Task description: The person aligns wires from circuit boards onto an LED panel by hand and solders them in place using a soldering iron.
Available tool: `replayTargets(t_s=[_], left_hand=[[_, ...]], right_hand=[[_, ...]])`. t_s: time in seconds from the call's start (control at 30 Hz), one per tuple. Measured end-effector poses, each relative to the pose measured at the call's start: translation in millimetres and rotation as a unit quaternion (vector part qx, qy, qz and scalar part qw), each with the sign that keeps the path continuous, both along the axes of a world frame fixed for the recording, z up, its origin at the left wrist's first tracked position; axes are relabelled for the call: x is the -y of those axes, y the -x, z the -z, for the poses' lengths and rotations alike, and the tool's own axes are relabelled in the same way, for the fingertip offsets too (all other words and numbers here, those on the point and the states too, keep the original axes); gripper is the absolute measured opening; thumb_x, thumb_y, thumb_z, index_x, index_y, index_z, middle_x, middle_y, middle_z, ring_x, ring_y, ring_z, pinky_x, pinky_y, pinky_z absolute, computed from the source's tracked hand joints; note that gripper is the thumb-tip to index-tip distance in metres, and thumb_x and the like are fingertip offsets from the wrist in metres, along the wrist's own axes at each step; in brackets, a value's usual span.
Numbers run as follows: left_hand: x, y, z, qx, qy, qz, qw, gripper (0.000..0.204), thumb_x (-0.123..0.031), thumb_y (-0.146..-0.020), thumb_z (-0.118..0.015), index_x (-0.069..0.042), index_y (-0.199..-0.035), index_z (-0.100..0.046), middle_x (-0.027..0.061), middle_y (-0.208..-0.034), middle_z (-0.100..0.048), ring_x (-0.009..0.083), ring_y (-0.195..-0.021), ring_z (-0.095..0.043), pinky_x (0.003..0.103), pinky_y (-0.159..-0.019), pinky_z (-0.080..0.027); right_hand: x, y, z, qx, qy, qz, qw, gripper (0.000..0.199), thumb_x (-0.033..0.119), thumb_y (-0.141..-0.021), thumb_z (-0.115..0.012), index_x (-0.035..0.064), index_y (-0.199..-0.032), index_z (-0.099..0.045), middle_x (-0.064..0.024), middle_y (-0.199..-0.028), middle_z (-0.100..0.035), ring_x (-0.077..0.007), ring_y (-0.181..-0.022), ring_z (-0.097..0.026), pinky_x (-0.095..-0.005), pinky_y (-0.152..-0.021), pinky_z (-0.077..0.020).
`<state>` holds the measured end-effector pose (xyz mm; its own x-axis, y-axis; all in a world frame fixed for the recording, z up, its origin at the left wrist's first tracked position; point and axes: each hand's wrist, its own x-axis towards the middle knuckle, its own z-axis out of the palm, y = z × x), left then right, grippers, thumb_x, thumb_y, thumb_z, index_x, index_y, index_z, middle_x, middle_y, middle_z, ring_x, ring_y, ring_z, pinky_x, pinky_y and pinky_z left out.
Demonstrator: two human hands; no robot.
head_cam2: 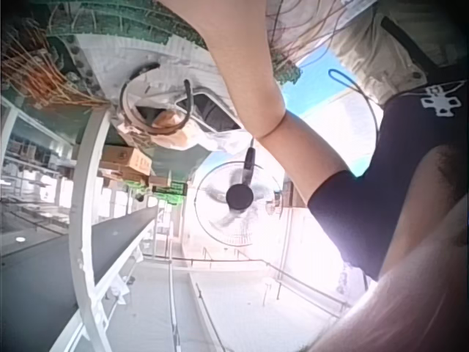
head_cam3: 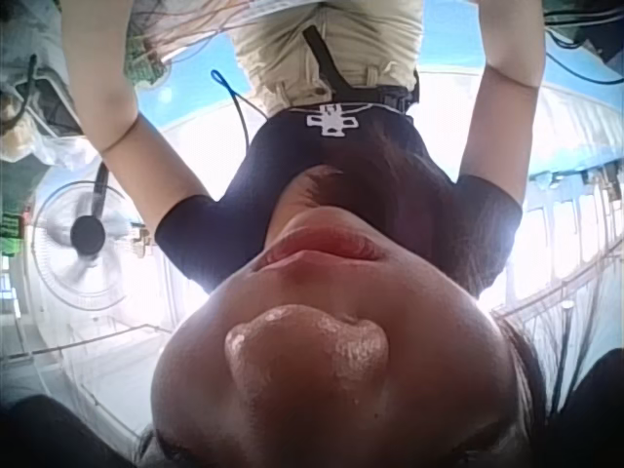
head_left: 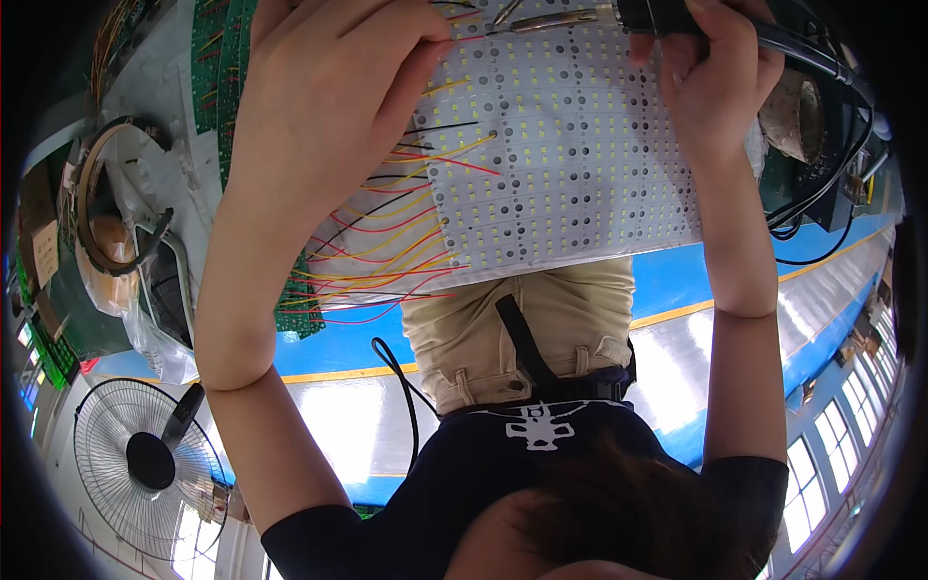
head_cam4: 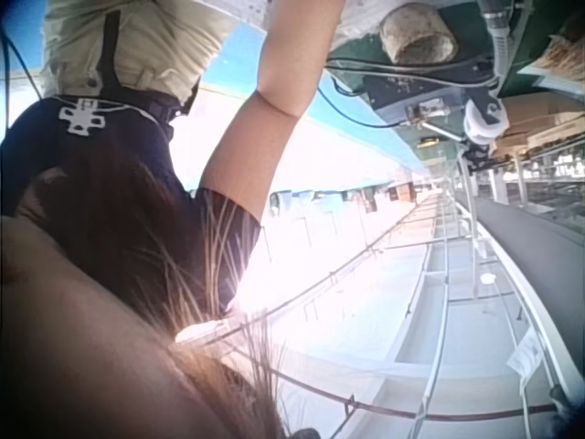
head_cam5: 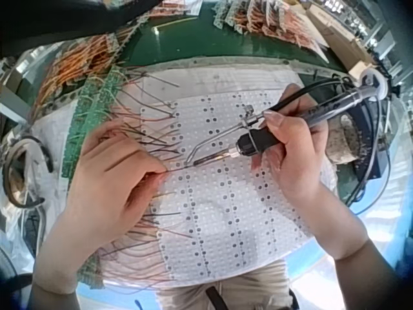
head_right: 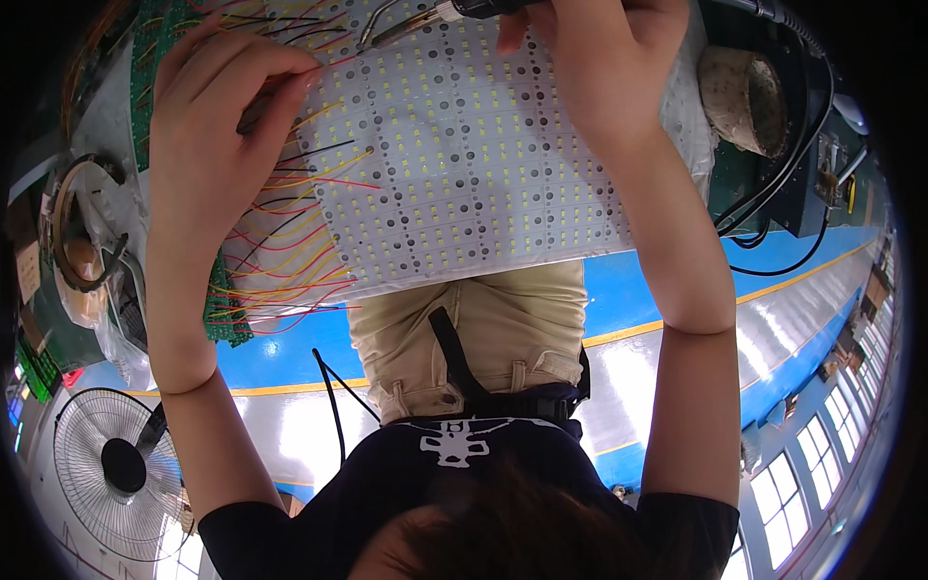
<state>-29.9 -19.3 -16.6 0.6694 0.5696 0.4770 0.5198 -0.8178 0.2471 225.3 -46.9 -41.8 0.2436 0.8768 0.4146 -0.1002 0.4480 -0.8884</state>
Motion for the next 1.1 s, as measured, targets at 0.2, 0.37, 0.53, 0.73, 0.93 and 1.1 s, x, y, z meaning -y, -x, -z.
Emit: replayTargets(t_s=[0.2, 0.37, 0.53, 0.73, 0.93, 1.1], left_hand=[[2, -2, -2, 0.003, 0.011, 0.000, 1.000, 0.010, -0.006, -0.079, -0.077, -0.008, -0.086, -0.069, 0.0068, -0.084, -0.067, 0.0272, -0.084, -0.065, 0.050, -0.106, -0.045], [1, 0, 0, 0.003, 0.000, 0.001, 1.000, 0.010, -0.005, -0.079, -0.077, -0.008, -0.086, -0.069, 0.0066, -0.084, -0.067, 0.0269, -0.085, -0.066, 0.050, -0.106, -0.045], [0, 0, 3, 0.012, 0.001, -0.001, 1.000, 0.011, -0.005, -0.079, -0.077, -0.008, -0.085, -0.069, 0.0061, -0.084, -0.067, 0.0265, -0.085, -0.066, 0.050, -0.106, -0.045], [0, -1, 4, 0.012, 0.004, 0.001, 1.000, 0.011, -0.005, -0.078, -0.077, -0.008, -0.085, -0.070, 0.0061, -0.084, -0.067, 0.0265, -0.085, -0.066, 0.050, -0.107, -0.045], [-5, 1, -6, -0.066, -0.005, 0.025, 0.998, 0.012, -0.009, -0.084, -0.077, -0.011, -0.094, -0.071, 0.0000, -0.086, -0.070, 0.0212, -0.086, -0.067, 0.045, -0.106, -0.046], [-6, 3, -9, -0.048, -0.006, 0.025, 0.999, 0.018, -0.011, -0.082, -0.079, -0.013, -0.099, -0.073, -0.0007, -0.089, -0.072, 0.0217, -0.088, -0.067, 0.045, -0.105, -0.045]], right_hand=[[0, -2, 2, 0.004, 0.006, -0.003, 1.000, 0.017, 0.005, -0.092, -0.055, 0.0021, -0.080, -0.045, -0.0012, -0.059, -0.040, -0.0083, -0.036, -0.034, -0.0282, -0.036, -0.0482], [0, 0, 0, 0.018, 0.017, 0.013, 1.000, 0.017, 0.005, -0.092, -0.056, 0.0019, -0.080, -0.045, -0.0014, -0.059, -0.040, -0.0086, -0.035, -0.034, -0.0279, -0.035, -0.0480], [0, 2, -1, 0.011, 0.012, 0.012, 1.000, 0.017, 0.007, -0.092, -0.056, 0.0020, -0.080, -0.045, -0.0014, -0.058, -0.039, -0.0091, -0.035, -0.035, -0.0277, -0.035, -0.0477], [-7, 15, 11, -0.540, -0.041, -0.171, 0.823, 0.017, 0.007, -0.092, -0.056, 0.0024, -0.080, -0.046, -0.0012, -0.056, -0.040, -0.0091, -0.034, -0.035, -0.0279, -0.035, -0.0479], [-5, -8, 2, -0.054, -0.016, -0.031, 0.998, 0.018, 0.009, -0.094, -0.056, 0.0045, -0.079, -0.047, 0.0016, -0.048, -0.037, -0.0100, -0.032, -0.035, -0.0292, -0.035, -0.0485], [-3, -6, 1, -0.044, 0.053, 0.051, 0.996, 0.019, 0.013, -0.096, -0.058, 0.0065, -0.080, -0.048, 0.0025, -0.046, -0.036, -0.0116, -0.032, -0.036, -0.0300, -0.036, -0.0481]])
